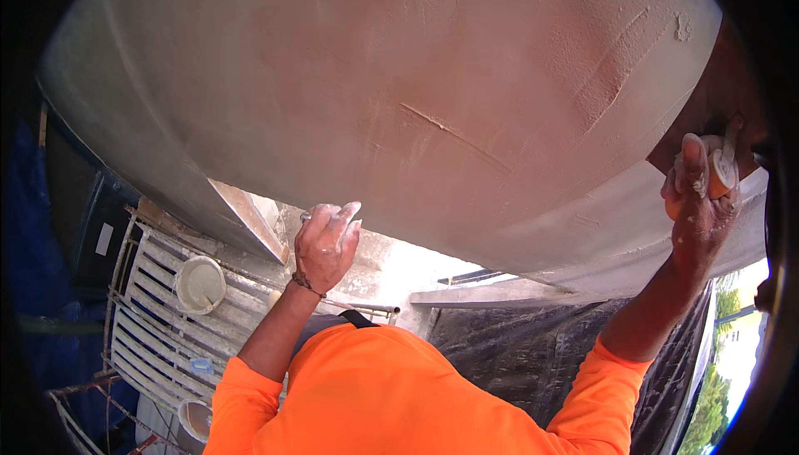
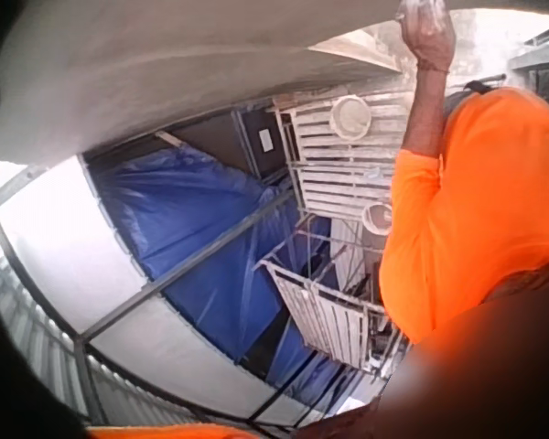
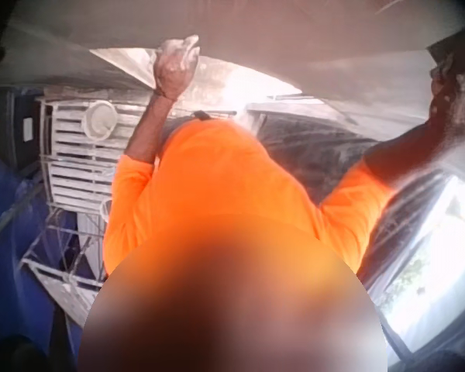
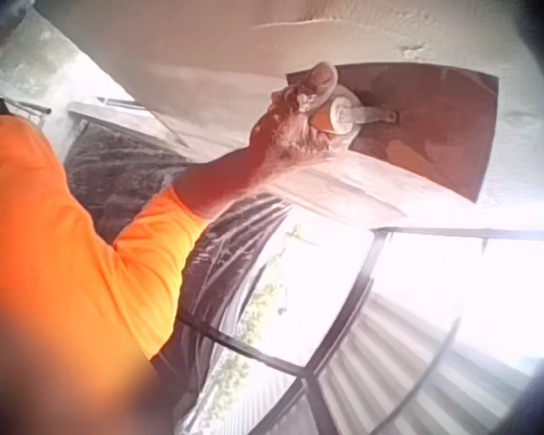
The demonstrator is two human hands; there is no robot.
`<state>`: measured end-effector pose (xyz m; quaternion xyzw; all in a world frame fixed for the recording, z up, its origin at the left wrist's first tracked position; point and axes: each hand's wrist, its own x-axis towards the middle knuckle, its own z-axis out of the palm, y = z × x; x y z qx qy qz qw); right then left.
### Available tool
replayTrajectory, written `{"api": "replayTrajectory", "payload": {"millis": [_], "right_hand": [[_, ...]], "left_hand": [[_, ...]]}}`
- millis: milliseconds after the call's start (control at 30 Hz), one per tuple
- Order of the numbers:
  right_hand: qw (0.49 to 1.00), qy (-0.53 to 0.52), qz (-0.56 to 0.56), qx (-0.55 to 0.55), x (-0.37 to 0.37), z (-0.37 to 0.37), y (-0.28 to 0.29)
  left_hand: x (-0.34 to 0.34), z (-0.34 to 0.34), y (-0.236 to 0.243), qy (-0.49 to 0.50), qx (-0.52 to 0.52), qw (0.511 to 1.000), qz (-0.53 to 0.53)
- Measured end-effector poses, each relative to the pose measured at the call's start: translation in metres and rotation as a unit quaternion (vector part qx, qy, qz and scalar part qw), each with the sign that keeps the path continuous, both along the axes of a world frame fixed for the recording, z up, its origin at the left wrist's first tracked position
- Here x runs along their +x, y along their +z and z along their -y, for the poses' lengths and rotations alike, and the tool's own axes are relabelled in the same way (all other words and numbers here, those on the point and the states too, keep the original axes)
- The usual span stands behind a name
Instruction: The person applies and smooths plaster onto a ceiling using a trowel and hawk. They repeatedly scoop plaster from a bucket, spread it across the ceiling surface, and level it with the trowel.
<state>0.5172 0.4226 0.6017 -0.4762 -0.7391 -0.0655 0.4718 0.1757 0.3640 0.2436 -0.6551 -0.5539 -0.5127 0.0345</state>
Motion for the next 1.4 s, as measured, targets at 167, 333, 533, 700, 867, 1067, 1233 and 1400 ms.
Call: {"api": "replayTrajectory", "payload": {"millis": [167, 333, 533, 700, 867, 1067, 1233, 1400], "right_hand": [[0.999, -0.03, -0.027, 0.022, -0.017, 0.021, -0.111], [0.991, -0.08, -0.044, -0.097, 0.001, 0.042, -0.154], [0.979, -0.101, -0.089, -0.156, 0.024, 0.05, -0.176], [0.977, -0.073, -0.1, -0.176, 0.026, 0.049, -0.181], [0.976, -0.06, -0.099, -0.185, 0.023, 0.048, -0.18], [0.973, -0.044, -0.097, -0.203, 0.024, 0.047, -0.178], [0.969, -0.054, -0.109, -0.214, 0.028, 0.048, -0.183], [0.961, -0.039, -0.121, -0.246, 0.036, 0.048, -0.195]], "left_hand": [[0.029, -0.063, 0.089, 0.004, 0.145, 0.976, -0.16], [0.04, -0.096, 0.104, 0.023, 0.18, 0.965, -0.191], [0.044, -0.112, 0.097, 0.055, 0.183, 0.958, -0.216], [0.046, -0.112, 0.099, 0.047, 0.198, 0.956, -0.21], [0.05, -0.111, 0.104, 0.034, 0.209, 0.959, -0.19], [0.067, -0.115, 0.114, 0.035, 0.175, 0.975, -0.136], [0.076, -0.104, 0.107, 0.013, 0.079, 0.994, -0.079], [0.082, -0.063, 0.076, -0.034, -0.064, 0.996, 0.049]]}}
